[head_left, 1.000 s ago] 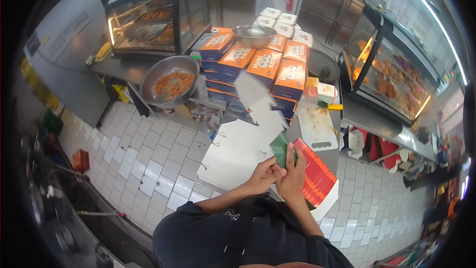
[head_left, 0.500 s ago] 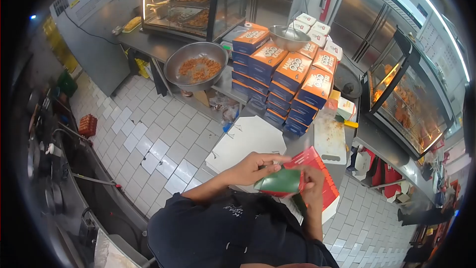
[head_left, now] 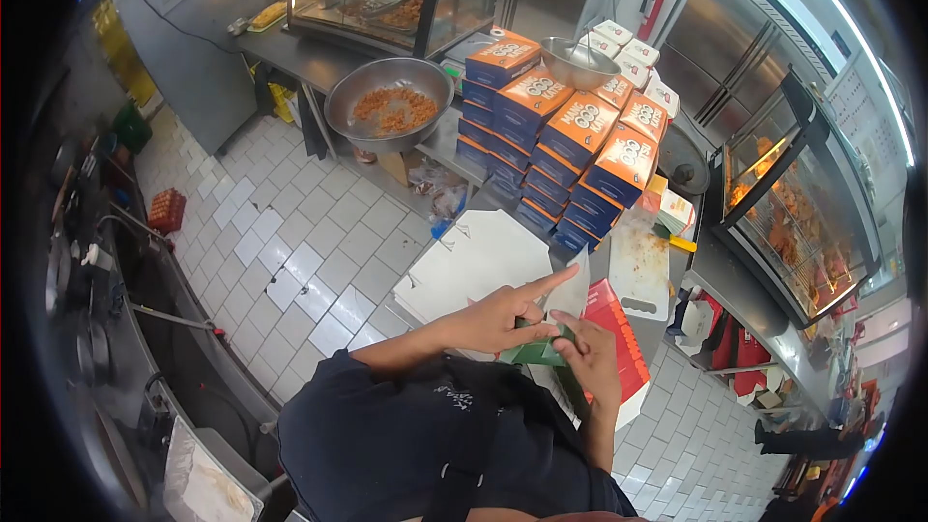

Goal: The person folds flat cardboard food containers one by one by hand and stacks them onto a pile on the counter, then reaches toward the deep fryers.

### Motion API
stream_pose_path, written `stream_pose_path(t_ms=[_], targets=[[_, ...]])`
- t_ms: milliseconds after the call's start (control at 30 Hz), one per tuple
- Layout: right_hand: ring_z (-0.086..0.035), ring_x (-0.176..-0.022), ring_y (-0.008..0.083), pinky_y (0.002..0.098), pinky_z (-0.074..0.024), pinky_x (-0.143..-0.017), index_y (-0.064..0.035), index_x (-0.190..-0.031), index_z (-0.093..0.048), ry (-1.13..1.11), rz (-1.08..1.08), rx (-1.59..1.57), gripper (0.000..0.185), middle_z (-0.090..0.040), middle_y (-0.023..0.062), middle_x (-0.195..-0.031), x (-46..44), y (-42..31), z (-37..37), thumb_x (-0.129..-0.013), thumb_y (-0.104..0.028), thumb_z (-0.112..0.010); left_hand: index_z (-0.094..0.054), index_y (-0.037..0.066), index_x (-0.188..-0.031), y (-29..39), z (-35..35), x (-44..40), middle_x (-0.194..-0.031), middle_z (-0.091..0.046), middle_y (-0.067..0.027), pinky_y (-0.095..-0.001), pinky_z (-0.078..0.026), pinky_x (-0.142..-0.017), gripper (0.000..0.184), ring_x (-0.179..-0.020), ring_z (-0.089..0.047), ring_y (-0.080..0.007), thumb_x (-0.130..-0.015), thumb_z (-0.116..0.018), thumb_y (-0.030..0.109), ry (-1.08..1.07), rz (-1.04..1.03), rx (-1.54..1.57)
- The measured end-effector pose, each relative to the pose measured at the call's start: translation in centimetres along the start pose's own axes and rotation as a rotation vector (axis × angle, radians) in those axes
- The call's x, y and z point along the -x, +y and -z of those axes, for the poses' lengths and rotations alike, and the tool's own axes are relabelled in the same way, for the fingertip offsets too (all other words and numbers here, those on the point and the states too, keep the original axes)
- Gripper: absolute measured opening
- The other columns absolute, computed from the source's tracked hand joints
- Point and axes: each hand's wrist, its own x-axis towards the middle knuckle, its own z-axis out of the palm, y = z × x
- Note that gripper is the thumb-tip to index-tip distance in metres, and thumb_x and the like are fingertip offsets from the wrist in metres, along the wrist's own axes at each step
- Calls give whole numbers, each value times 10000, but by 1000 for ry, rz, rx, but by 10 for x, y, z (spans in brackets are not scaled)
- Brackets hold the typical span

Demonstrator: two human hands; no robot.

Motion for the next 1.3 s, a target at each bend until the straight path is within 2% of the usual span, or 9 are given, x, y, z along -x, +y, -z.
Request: stream_pose_path(t_ms=[300, 467, 567, 767, 867, 933, 1033, 1167, 1300], targets=[[-400, -549, 121, 287, -344, -542, -59, -1062, -744, -14, 39, -57, 289, -466, 12, -600, 2, 17, -15, -780, -102, -789, -207, 65, -1568, -13, 3, 7, -497, -439, 53, -169, -300, -522, 754, -480, -373, 0, -957, -646, 115, -22, 45, 53], [-400, -534, 128, 268, -359, -546, -29, -999, -726, 398, -101, -132, 213, -540, 12, -622, 4, 25, -32, -808, -108, -778, -230, 49, -1559, -7, 10, 4, -489, -404, 55, -177, -296, -522, 756, -490, -349, 2, -939, -661, 83, -43, 40, 134], [-404, -530, 128, 270, -359, -544, -31, -1030, -722, 115, 78, -70, 217, -534, 15, -619, -2, 5, -23, -835, -117, -758, -256, 108, -1564, -23, 7, 0, -495, -396, 67, -191, -256, -522, 755, -489, -318, -9, -941, -681, 152, -48, 10, 100], [-439, -567, 140, 304, -373, -542, -25, -982, -695, -12, 11, -62, 148, -486, 41, -608, -1, 17, -7, -885, -136, -713, -263, 107, -1562, -20, 6, -4, -485, -418, 65, -208, -299, -516, 755, -469, -343, -19, -939, -687, 170, -17, -8, 72], [-477, -607, 149, 298, -416, -582, -8, -950, -665, 178, -13, 24, 144, -526, 52, -665, 10, 35, -8, -939, -149, -638, -306, 57, -1535, -11, 16, -6, -720, -609, -31, -253, -420, -671, 700, -652, -526, -87, -965, -642, 286, -7, 151, -99], [-500, -634, 151, 288, -448, -614, 4, -938, -649, 363, 16, 55, 196, -555, 56, -709, 23, 69, -8, -979, -175, -582, -265, -30, -1511, -48, 15, -7, -1130, -592, -182, -371, -424, -918, 836, -1047, -570, -253, -937, -609, 472, 930, -507, -665], [-588, -779, 167, 296, -520, -763, 11, -1004, -625, 762, 25, -216, 315, -612, 79, -849, 31, 105, -5, -1036, -259, -465, -207, -90, -1484, -69, 2, 4, -1391, -405, -265, -469, -315, -1074, 989, -1304, -400, -390, -884, -579, 603, 1191, -507, -461], [-594, -1139, 234, 376, -453, -1040, 14, -1240, -549, 726, 60, -806, 385, -592, 159, -1246, 44, 124, -28, -1060, -297, -412, -180, -101, -1482, -66, -4, 22, -1472, -362, -317, -455, -347, -1092, 1122, -1293, -460, -407, -782, -760, 557, 444, -148, -453], [-567, -1192, 245, 395, -464, -1017, 17, -1347, -496, 651, -301, -627, 427, -566, 162, -1307, 47, 136, -49, -1062, -293, -423, -594, -22, -1245, -57, 28, 26, -1015, -686, -248, -433, -504, -843, 604, -959, -665, -395, -901, -687, 466, -154, 114, -173]])
